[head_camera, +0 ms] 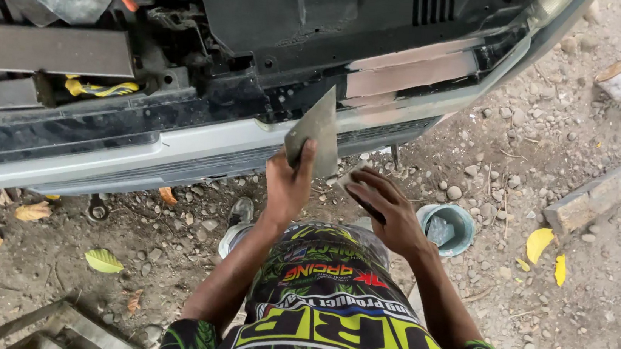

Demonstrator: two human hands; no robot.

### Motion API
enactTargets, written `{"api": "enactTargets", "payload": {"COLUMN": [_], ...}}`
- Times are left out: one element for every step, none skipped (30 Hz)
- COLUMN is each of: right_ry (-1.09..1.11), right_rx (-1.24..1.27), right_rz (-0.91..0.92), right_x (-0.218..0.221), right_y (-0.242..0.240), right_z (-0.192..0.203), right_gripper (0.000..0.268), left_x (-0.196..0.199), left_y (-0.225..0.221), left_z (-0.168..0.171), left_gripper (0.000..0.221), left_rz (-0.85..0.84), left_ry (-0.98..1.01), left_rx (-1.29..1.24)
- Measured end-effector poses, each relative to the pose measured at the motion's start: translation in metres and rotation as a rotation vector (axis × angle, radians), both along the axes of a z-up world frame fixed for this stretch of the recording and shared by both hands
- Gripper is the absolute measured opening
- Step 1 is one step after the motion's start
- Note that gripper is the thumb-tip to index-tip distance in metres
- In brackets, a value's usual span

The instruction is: Applying and smoothing putty on a vehicle bumper using a spreader.

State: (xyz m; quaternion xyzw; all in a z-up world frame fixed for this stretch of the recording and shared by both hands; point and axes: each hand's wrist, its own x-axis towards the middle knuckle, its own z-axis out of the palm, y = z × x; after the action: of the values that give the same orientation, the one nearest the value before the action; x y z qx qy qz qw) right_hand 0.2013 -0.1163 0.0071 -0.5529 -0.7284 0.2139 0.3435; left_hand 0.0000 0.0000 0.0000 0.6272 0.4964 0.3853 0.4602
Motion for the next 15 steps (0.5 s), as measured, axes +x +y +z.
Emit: {"api": "enactTargets", "payload": {"right_ry": [0.001,0.064,0.128,0.128,0.137,0.147,0.148,0.174,0.202,0.205,0.219,0.233,0.237,0.242,0.248], "right_rx": [-0.004,0.036,0.081,0.082,0.045,0.008,0.010,0.007,-0.002,-0.007,-0.016,-0.024,-0.029,-0.064,-0.100], "right_rz": [0.001,0.030,0.050,0.043,0.078,0.112,0.105,0.077,0.047,0.038,0.023,0.008,0.003,0.014,0.024], "right_x": [-0.006,-0.011,-0.016,-0.019,-0.022,-0.025,-0.023,-0.021,-0.020,-0.018,-0.016,-0.014,-0.009,-0.005,0.000], "right_y": [0.000,0.001,0.002,0.005,0.007,0.010,0.010,0.009,0.006,0.005,0.004,0.004,0.003,0.001,-0.001], "right_z": [0.002,0.003,0.005,0.011,0.017,0.023,0.019,0.015,0.010,0.006,0.003,-0.001,-0.010,-0.019,-0.028], "right_gripper": [0.047,0.044,0.041,0.041,0.051,0.065,0.065,0.057,0.048,0.048,0.047,0.046,0.046,0.048,0.051], "left_x": [-0.003,-0.005,-0.006,-0.005,-0.003,-0.001,0.000,0.001,0.002,0.002,0.002,0.002,0.000,-0.002,-0.005], "left_y": [-0.003,-0.006,-0.006,-0.006,-0.005,-0.005,-0.003,0.000,-0.001,-0.001,0.000,0.001,0.001,0.002,0.002], "left_z": [-0.017,-0.035,-0.052,-0.046,-0.041,-0.036,-0.034,-0.033,-0.032,-0.027,-0.023,-0.018,-0.021,-0.025,-0.028], "left_gripper": [0.039,0.041,0.044,0.044,0.036,0.028,0.028,0.024,0.020,0.020,0.019,0.019,0.019,0.019,0.019], "left_rz": [0.001,0.015,0.019,0.013,0.013,0.015,0.008,0.027,0.048,0.043,0.056,0.068,0.067,0.073,0.079], "left_ry": [0.001,-0.073,-0.147,-0.146,-0.309,-0.472,-0.469,-0.532,-0.592,-0.586,-0.590,-0.593,-0.588,-0.599,-0.610], "left_rx": [-0.004,-0.117,-0.226,-0.226,-0.307,-0.389,-0.389,-0.444,-0.506,-0.513,-0.558,-0.603,-0.609,-0.667,-0.727]}}
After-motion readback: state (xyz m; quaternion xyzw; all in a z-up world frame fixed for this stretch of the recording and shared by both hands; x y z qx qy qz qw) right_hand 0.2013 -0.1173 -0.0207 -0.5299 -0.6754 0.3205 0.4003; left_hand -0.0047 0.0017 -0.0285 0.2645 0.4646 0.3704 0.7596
